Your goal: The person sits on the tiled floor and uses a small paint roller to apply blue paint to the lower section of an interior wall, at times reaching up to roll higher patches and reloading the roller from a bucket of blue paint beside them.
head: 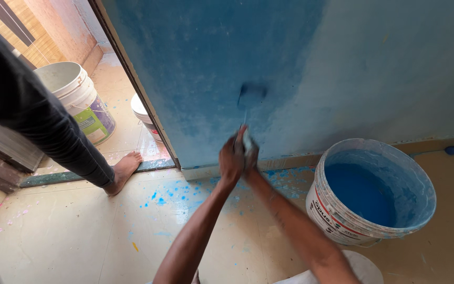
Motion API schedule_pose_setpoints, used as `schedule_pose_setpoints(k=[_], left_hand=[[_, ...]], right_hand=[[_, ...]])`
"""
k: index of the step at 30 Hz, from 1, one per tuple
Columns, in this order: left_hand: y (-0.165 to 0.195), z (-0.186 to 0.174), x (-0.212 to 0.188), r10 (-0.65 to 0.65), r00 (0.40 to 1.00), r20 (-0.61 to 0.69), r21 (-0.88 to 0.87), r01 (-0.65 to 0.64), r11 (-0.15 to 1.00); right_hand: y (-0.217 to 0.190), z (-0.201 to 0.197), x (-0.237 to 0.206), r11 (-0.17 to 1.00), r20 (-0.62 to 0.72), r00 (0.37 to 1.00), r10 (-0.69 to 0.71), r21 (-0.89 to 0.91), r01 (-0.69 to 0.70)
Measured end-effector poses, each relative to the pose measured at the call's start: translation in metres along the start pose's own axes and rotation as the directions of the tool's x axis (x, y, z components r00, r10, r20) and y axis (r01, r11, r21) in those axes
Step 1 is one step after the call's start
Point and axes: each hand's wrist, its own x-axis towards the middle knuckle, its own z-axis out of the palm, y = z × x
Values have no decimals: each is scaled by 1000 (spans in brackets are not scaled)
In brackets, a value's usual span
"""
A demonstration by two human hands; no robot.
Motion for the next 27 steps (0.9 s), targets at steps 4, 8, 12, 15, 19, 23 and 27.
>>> schedule_pose_setpoints(k=[4,8,12,15,19,23,27], left_hand=[[91,14,56,251,962,-108,-60,-258,964],[139,29,84,242,965,-101,-86,-250,964],[106,38,64,259,960,-104,-127,-271,954],[48,45,28,95,993,-63,-106,-102,989],[-22,56,-25,-115,993,-25,-98,112,989],[-37,60,-44,-166,986,-24,-102,163,981],[15,62,-7,-154,988,-20,-164,149,975]], right_hand=[[-80,36,67,562,338,849,-406,-640,524],[-133,62,97,903,249,936,-248,-291,316],[-119,38,81,942,249,950,-191,-225,248],[-79,-1,34,819,248,944,-216,-480,314],[-36,-37,-31,895,-160,986,-50,-445,-27],[-25,-49,-51,935,-278,960,-18,-346,-83],[-61,-31,-9,709,52,970,-239,-674,210]])
